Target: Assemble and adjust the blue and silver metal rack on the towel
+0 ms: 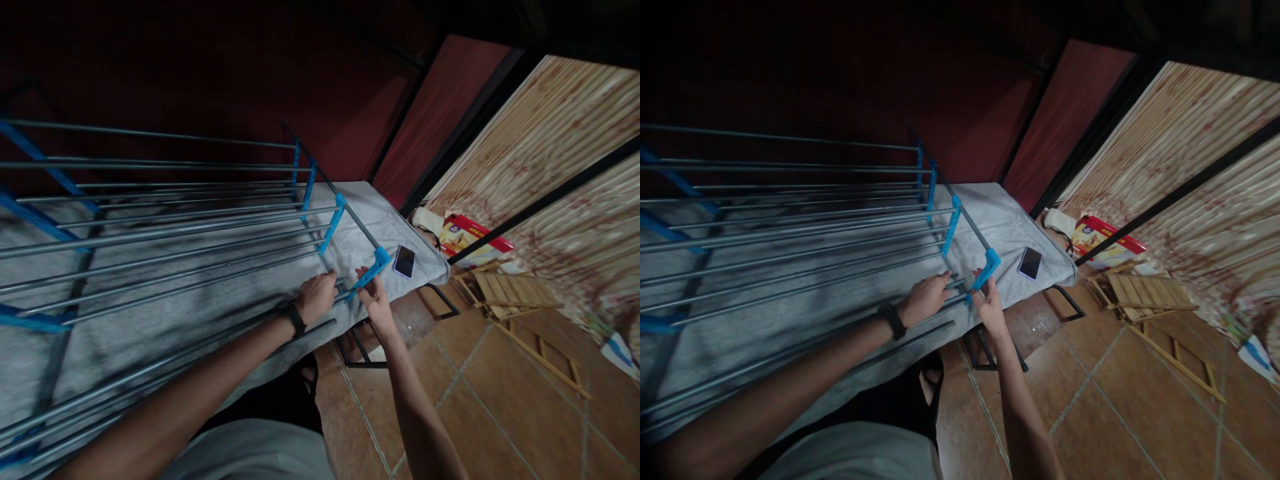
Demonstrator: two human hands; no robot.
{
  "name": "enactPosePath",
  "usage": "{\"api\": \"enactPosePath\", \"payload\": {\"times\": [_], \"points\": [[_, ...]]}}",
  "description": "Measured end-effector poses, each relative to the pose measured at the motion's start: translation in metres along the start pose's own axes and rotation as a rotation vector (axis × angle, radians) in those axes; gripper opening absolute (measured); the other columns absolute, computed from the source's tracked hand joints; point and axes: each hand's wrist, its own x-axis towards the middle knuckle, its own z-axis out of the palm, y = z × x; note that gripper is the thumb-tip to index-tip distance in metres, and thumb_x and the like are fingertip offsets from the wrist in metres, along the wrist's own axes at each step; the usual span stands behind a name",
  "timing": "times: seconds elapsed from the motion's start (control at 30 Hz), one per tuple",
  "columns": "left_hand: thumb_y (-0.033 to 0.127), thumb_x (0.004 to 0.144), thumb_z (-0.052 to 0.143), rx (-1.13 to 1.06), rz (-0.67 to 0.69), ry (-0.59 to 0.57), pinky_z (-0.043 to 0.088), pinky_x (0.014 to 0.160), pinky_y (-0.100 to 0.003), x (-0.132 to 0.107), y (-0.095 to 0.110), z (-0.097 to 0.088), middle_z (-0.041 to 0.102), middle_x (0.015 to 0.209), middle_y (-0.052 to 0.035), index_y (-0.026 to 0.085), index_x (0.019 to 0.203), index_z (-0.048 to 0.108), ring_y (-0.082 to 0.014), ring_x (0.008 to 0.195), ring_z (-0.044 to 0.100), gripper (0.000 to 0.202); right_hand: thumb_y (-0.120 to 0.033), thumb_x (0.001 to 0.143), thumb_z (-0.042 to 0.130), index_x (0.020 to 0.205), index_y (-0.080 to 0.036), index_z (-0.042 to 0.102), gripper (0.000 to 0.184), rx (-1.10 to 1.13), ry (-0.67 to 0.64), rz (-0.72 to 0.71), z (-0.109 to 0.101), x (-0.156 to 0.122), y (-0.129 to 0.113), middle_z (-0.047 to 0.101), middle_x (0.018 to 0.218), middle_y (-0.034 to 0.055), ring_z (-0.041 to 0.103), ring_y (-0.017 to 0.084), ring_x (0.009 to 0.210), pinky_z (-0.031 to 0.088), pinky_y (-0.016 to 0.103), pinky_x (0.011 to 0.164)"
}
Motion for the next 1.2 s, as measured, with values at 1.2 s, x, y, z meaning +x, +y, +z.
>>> {"api": "enactPosePath", "payload": {"times": [1.2], "points": [[0.021,0.099,0.033,-0.065,0.172,-0.044,0.051,0.084,-0.036,0.005,0.022,-0.002,0.07,0.112,-0.0133,0.019,0.126,0.059,-0.0254,0.1,0.068,0.038,-0.034,0.086,0.059,0.117,-0.023,0.061,0.033,0.035,0.027,-0.05,0.003,0.007,-0.003,0.07,0.113,0.007,0.064,0.024,0.11,0.049,0.041,0.1]]}}
